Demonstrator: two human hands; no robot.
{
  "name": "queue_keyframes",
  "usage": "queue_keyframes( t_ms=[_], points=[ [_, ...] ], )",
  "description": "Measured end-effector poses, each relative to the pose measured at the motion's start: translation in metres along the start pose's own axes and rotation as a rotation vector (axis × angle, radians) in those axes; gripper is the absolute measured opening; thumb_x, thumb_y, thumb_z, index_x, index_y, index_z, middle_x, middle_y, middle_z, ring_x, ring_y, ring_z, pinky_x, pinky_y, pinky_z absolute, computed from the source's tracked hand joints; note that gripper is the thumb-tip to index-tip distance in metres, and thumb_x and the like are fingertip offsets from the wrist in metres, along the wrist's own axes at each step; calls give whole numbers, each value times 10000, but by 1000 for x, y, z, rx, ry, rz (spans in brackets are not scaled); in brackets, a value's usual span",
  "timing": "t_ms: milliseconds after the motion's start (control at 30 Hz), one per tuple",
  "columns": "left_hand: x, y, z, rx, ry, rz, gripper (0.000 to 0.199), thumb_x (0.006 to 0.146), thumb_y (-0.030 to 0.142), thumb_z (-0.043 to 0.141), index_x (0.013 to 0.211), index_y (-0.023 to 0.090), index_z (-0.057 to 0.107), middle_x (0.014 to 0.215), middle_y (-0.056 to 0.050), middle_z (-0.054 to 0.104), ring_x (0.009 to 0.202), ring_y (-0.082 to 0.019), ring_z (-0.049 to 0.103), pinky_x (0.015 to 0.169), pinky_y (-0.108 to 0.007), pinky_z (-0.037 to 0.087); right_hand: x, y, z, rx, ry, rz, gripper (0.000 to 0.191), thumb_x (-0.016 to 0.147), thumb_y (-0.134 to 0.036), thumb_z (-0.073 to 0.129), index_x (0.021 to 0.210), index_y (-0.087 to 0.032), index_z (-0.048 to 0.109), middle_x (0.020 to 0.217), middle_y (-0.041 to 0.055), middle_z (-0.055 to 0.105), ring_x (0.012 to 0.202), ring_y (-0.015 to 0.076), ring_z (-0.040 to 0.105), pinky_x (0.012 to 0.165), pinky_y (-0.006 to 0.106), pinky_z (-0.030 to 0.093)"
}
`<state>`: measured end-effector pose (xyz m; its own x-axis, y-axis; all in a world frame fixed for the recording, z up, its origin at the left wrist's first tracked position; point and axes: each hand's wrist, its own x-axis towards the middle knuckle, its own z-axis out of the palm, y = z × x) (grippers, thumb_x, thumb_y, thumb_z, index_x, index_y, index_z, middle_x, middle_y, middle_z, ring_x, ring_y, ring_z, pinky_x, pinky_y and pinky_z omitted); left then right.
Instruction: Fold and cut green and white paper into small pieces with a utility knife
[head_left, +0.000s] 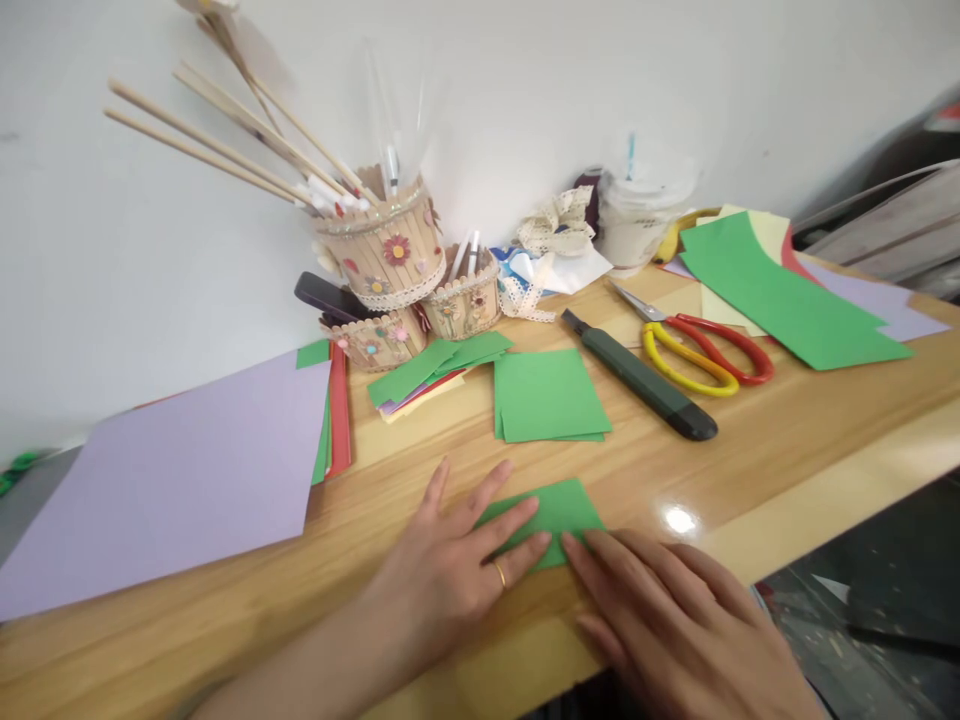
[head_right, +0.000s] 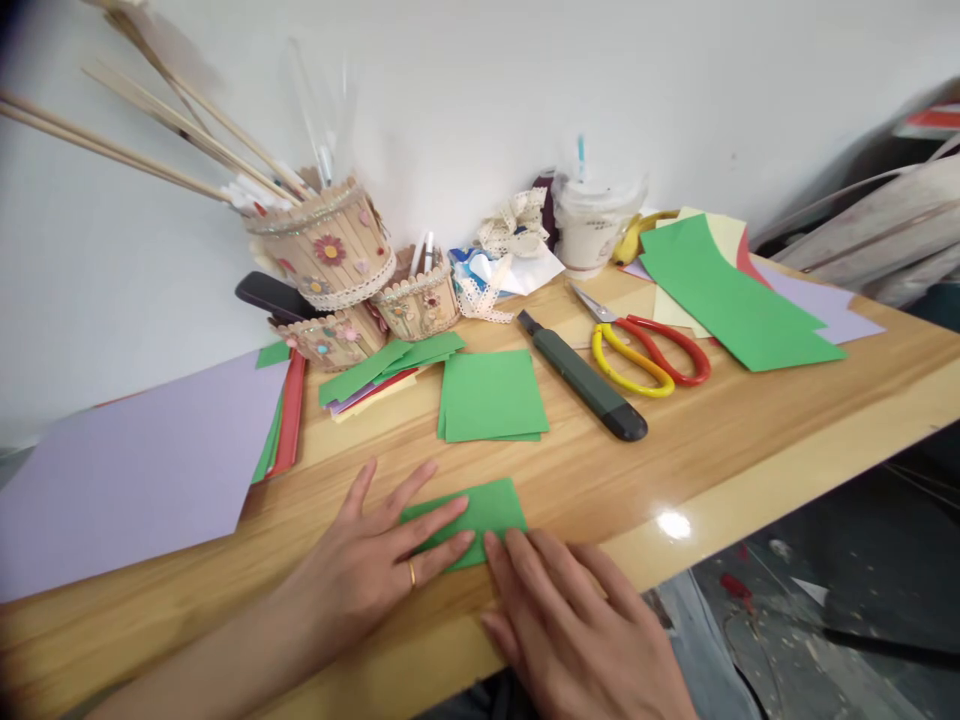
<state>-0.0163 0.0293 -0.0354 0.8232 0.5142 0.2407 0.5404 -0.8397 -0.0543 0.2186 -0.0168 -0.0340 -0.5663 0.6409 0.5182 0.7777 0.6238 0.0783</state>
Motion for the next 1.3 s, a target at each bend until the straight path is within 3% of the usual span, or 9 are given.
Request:
queue_keyframes(
  t_ms=[167,367,500,667,767,833,1000,1133,1300],
  points=[
    [0,-2,-1,24,-41,30,391,987,236,454,1344,393,468,1411,26,512,1433,-332,186,1043,-685,260,-7,19,-11,-58,-3,-44,292,979,-277,393,1106,-167,632,1058,40,715,959,189,629,796,338,436],
    [-4,-2,-3,59,-15,55,444,962,268,531,1355,451,436,1423,-12,494,1426,-372,188,1025,-667,301,-8,26,-15,-82,-11,-70,319,987,-309,370,1104,-194,644,1094,29,705,1005,191,608,829,349,435],
    [-22,-7,-10,93,-76,97,401,1001,255,437,1382,379,426,1441,-45,475,1446,-314,157,1085,-663,173,-1,30,-13,-55,-29,-36,358,984,-380,352,1112,-239,656,1146,35,678,1077,201,567,879,363,418],
    [-50,-9,-22,131,-110,89,413,1041,221,235,1396,291,434,1460,4,455,1467,-248,16,1139,-582,-59,23,44,6,53,-102,-60,426,957,-479,358,1146,-245,658,1215,90,626,1113,257,526,901,411,403],
    [-55,-4,-27,157,-132,88,409,1045,213,232,1409,245,415,1449,8,469,1466,-208,69,1153,-543,-93,42,48,20,127,-136,-104,460,942,-507,376,1181,-217,642,1225,114,613,1126,284,506,902,444,391],
    [-56,1,-27,149,-158,78,408,1046,211,229,1412,217,409,1449,-5,469,1453,-191,161,1179,-507,-22,50,44,25,153,-133,-146,459,953,-479,375,1186,-181,635,1217,117,621,1131,281,503,911,447,381],
    [-56,9,-25,90,-188,6,426,1043,195,193,1427,176,375,1456,-67,456,1382,-188,355,1127,-366,326,49,26,24,255,-125,-338,494,961,-523,337,1239,-208,596,1223,32,643,1165,181,499,999,364,329],
    [-54,8,-31,21,-234,0,407,1036,186,246,1413,211,397,1461,-98,442,1367,-215,380,1077,-362,405,49,35,27,181,-87,-339,426,994,-427,308,1230,-231,604,1273,10,622,1202,183,499,1033,399,304],
    [-48,12,-40,-103,-255,-61,410,990,112,363,1360,241,486,1445,-129,446,1337,-250,420,1039,-408,446,50,62,24,70,-6,-260,389,984,-359,360,1142,-149,646,1179,75,668,1102,236,563,928,406,388]
  ],
)
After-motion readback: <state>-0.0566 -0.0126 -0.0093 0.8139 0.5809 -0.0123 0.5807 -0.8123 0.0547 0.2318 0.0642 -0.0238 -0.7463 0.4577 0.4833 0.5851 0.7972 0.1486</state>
